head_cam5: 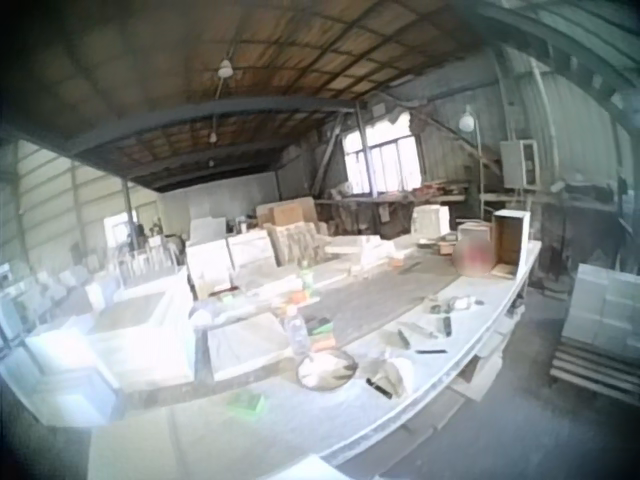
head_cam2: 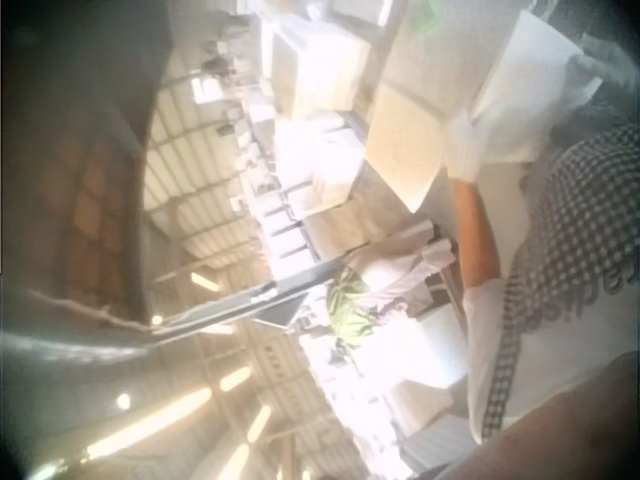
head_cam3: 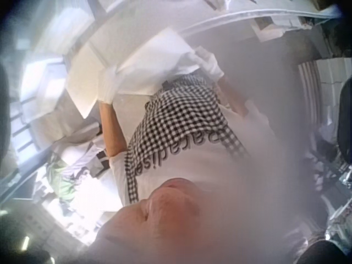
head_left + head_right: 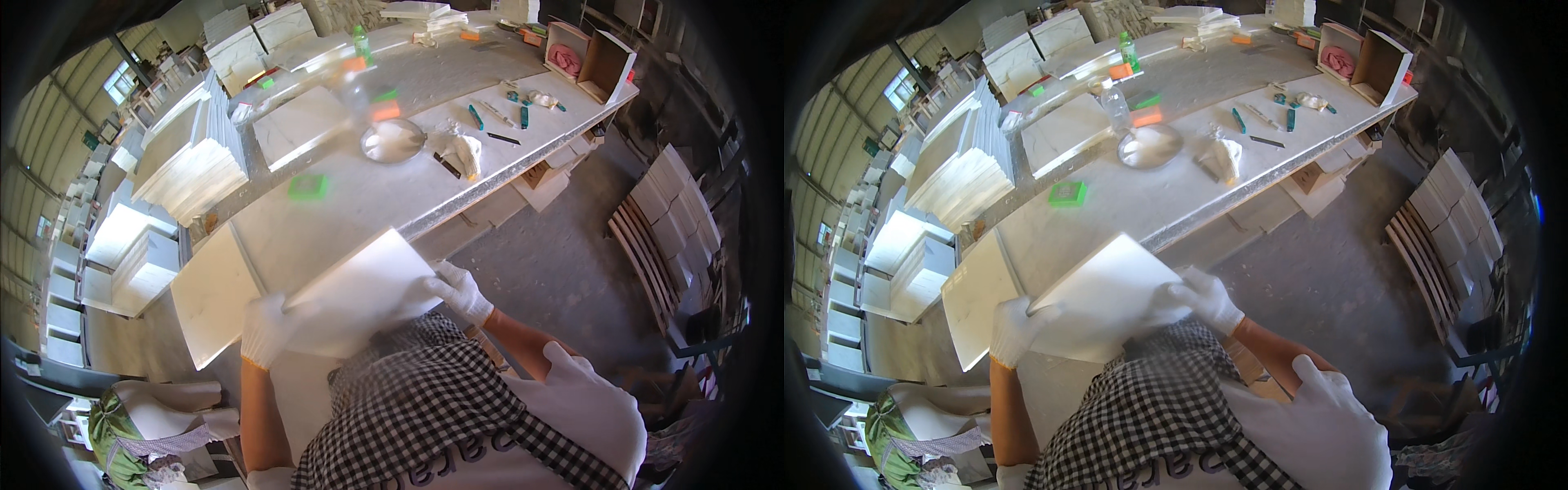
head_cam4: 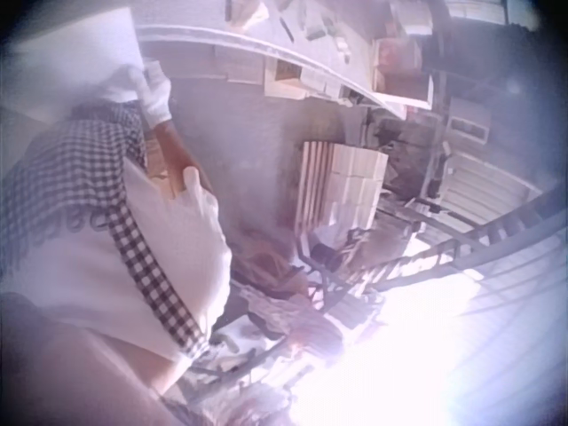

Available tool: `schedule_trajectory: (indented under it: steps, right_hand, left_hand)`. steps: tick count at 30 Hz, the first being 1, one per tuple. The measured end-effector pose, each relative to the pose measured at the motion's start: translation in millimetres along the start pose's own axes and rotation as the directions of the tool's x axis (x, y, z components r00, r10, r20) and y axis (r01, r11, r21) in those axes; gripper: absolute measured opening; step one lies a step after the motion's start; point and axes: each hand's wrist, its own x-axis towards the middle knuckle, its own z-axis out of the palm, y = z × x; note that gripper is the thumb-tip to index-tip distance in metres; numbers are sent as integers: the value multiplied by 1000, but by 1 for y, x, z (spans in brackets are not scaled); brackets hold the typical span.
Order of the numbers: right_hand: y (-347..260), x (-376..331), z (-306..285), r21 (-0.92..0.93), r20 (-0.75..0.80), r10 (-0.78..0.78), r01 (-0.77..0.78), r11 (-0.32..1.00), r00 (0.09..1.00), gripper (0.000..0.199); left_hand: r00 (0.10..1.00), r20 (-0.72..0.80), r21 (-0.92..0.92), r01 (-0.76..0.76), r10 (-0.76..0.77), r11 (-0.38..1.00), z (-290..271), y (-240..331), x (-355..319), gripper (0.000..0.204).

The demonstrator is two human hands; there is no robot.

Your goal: The person wipes a white tile with a cloth, then uses a green plastic scraper to remove residue from the tile surface. The person continues to wipe and scrape the tile repeatedly, handling it with gloved hands.

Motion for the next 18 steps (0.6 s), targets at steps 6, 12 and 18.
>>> schedule_trajectory:
  steps: [6,12,18]
  right_hand:
    - [-25,-7,2,-193,78,8,7,981,997,43]
    - [-46,-3,10,-378,185,-97,162,912,978,43]
    - [-46,3,13,-357,269,-84,180,916,960,34]
  left_hand:
    - [994,7,-223,105,-106,969,-4,-6,-30,58]
    - [985,45,-371,169,-164,913,-11,-7,-52,67]
    - [986,19,-399,161,-168,903,-12,-7,-59,65]
